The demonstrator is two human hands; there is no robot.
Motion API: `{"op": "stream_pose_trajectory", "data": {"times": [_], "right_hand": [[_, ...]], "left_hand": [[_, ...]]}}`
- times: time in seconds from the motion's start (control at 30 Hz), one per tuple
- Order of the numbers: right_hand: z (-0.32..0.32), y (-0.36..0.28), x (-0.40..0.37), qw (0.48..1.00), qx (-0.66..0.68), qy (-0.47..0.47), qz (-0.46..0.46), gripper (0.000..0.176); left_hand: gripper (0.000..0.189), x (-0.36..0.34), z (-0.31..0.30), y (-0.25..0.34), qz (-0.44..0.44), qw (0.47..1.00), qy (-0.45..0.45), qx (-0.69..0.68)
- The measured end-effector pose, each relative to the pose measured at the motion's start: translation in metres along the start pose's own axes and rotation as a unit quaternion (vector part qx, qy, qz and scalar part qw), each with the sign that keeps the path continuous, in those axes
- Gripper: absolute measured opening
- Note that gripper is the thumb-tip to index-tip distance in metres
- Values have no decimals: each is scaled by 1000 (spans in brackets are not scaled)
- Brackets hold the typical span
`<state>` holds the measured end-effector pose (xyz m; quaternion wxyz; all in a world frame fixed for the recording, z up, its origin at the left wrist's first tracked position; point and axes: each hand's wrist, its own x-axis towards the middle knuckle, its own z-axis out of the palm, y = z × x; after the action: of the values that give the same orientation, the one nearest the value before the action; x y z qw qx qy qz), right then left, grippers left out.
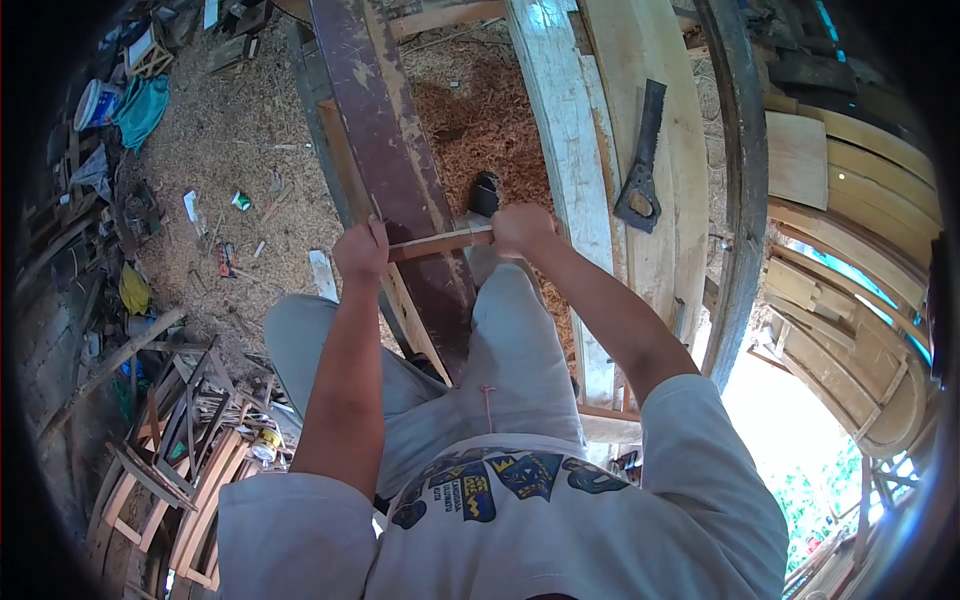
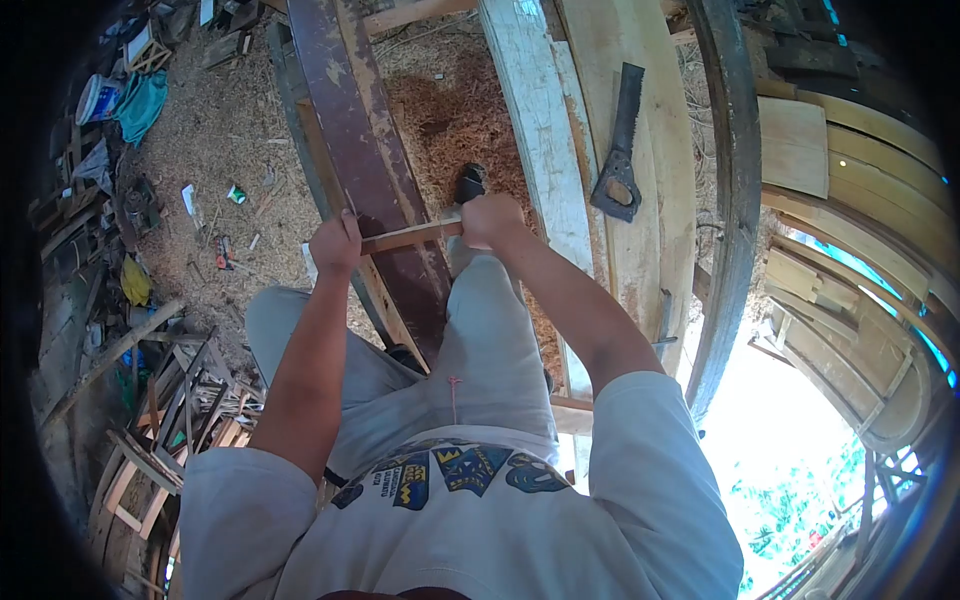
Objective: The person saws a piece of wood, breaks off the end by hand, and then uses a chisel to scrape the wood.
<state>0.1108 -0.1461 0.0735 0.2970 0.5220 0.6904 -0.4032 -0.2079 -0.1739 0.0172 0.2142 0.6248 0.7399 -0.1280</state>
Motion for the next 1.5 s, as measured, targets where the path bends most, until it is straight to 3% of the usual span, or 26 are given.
{"op": "stream_pose_trajectory", "data": {"times": [0.07,0.37,0.57,0.87,1.1,1.5], "right_hand": [[2,-1,0,1000,0,3,3,27],[5,-2,5,1000,-21,2,-18,28],[6,4,12,999,-21,4,-50,29],[6,7,11,997,-9,15,-72,27],[13,7,4,999,22,2,-41,27],[20,10,9,998,9,5,-67,27]], "left_hand": [[51,-2,9,-8,26,997,45,-48],[48,-7,-2,-2,4,997,13,-78],[48,-7,2,-4,-13,999,-8,-30],[43,-10,-9,1,8,998,-4,-60],[46,-3,-8,2,13,998,-36,-41],[40,-2,-9,-2,41,999,-9,-33]]}}
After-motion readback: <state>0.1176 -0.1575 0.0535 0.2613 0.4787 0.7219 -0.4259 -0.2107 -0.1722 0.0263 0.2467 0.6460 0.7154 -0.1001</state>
